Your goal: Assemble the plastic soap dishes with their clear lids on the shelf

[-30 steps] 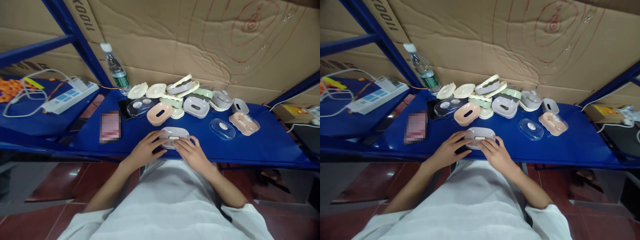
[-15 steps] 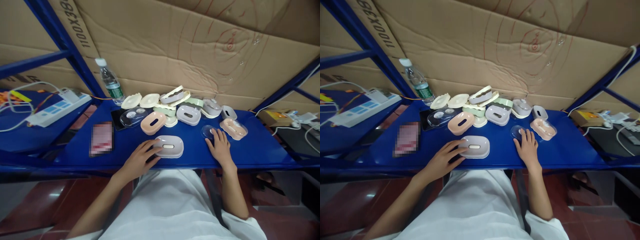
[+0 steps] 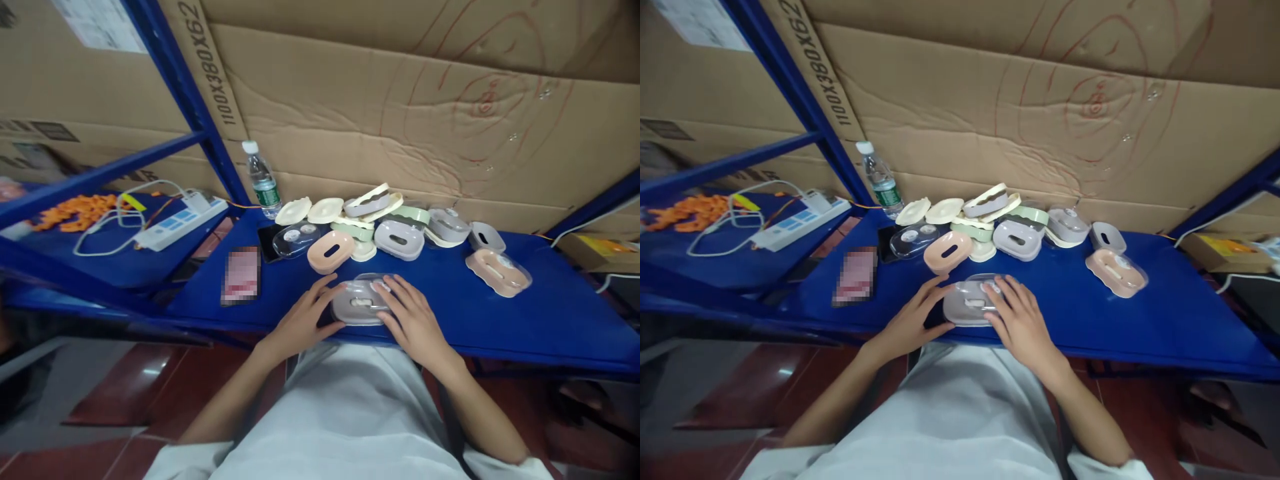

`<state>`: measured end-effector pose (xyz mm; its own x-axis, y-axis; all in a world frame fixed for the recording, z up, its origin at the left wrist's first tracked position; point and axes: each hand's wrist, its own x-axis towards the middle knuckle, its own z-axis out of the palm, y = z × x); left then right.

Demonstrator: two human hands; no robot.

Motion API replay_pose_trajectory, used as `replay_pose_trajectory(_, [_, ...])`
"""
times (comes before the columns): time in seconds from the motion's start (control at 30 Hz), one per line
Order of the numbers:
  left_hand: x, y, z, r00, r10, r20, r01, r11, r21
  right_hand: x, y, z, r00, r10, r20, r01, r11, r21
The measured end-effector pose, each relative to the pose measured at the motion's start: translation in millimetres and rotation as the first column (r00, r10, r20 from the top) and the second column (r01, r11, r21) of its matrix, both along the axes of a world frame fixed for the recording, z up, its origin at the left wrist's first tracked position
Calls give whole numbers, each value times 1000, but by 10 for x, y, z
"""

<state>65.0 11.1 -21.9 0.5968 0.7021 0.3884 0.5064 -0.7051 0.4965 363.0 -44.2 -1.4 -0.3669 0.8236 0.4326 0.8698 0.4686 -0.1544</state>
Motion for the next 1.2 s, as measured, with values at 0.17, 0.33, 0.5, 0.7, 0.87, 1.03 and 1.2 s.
replay_pose_trajectory(0.17, [-15, 13, -24, 1000, -3, -2, 3, 999, -45, -283, 68, 66, 995, 49, 89, -49, 999, -4])
replay_pose_trajectory(0.33, [-32, 5, -16, 999, -24, -43, 21, 997, -72, -374, 36, 52, 995, 50, 90, -48, 998, -29])
replay_pose_trajectory(0.5, [-34, 20, -7, 999, -30, -38, 27, 997, -70, -404, -11, -65, 993, 46, 106, -46, 999, -7])
replay_pose_trajectory(0.7, [-37, 39, -25, 998, -33, -58, 28, 996, -83, -394, 7, -145, 989, 57, 137, -60, 998, 23])
replay_pose_trajectory(0.87, [-46, 45, -53, 998, -20, -65, 16, 998, -57, -382, 30, -202, 982, 43, 182, -58, 995, 77])
replay_pose_trajectory(1.03, [-38, 64, -74, 999, -10, -36, 10, 1000, -3, -381, 58, -215, 979, 23, 205, -48, 992, 119])
replay_pose_trajectory(1.2, [-8, 31, -24, 1000, 13, -5, -13, 1000, -2, -199, 110, -125, 984, 39, 175, -54, 995, 80])
